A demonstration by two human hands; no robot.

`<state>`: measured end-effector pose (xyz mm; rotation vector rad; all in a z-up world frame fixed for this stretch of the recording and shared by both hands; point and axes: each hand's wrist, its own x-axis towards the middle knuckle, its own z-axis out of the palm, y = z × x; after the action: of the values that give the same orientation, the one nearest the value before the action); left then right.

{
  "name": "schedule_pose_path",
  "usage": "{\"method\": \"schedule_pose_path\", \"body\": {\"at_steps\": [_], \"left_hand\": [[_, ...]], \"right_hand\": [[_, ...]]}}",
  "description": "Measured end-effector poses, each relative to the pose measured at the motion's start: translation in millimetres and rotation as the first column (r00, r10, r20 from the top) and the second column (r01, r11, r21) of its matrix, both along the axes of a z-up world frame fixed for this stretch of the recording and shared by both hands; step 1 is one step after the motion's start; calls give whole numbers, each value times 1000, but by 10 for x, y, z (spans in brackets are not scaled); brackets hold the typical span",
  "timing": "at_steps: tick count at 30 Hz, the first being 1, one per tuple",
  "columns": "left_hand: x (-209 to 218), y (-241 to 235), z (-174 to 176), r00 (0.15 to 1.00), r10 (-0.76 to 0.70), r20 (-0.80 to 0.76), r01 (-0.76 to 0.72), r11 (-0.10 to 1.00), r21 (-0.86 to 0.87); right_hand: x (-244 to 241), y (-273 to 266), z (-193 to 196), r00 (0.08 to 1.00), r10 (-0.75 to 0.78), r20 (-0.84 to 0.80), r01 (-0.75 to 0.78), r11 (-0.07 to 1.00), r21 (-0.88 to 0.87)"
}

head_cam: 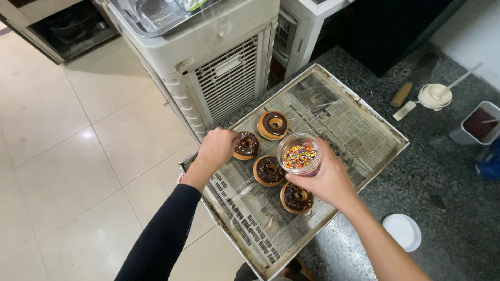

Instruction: The person dips donuts into a bowl of chocolate glaze and places them on a tray. Then the person sprinkles colorful toppings onto the glazed donuts. Finally, the person stores a bag of vegetables in a freezer.

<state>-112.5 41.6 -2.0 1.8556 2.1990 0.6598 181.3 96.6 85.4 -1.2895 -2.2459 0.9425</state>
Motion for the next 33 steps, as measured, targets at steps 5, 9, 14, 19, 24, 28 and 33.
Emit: {"method": "schedule_pose_path", "body": {"at_steps": [5,9,14,19,24,28,33], "left_hand": [[-57,122,-38,997,-45,-66,44,999,-11],[-28,125,108,992,7,-122,-16,997,-75],[273,8,679,992,-35,124,20,993,118],[946,-36,1193,864,-354,359,284,930,233],[1748,93,1152,783,-621,-38,618,769,165],[2167,201,882,707,-664,-245,681,732,-20],[2462,212,686,660,-732,-165,748,662,53]], "right_hand": [[11,4,9,1000,-17,17,17,1000,-13],[66,8,-12,999,16,-33,-15,999,37],[245,10,-18,998,35,-58,-31,997,66],[514,-11,-3,997,67,-41,-62,993,103],[859,-71,21,996,92,-3,-91,988,123],[1136,-131,7,995,98,17,-99,986,132],[1419,-221,-91,998,54,25,-56,995,77]]}}
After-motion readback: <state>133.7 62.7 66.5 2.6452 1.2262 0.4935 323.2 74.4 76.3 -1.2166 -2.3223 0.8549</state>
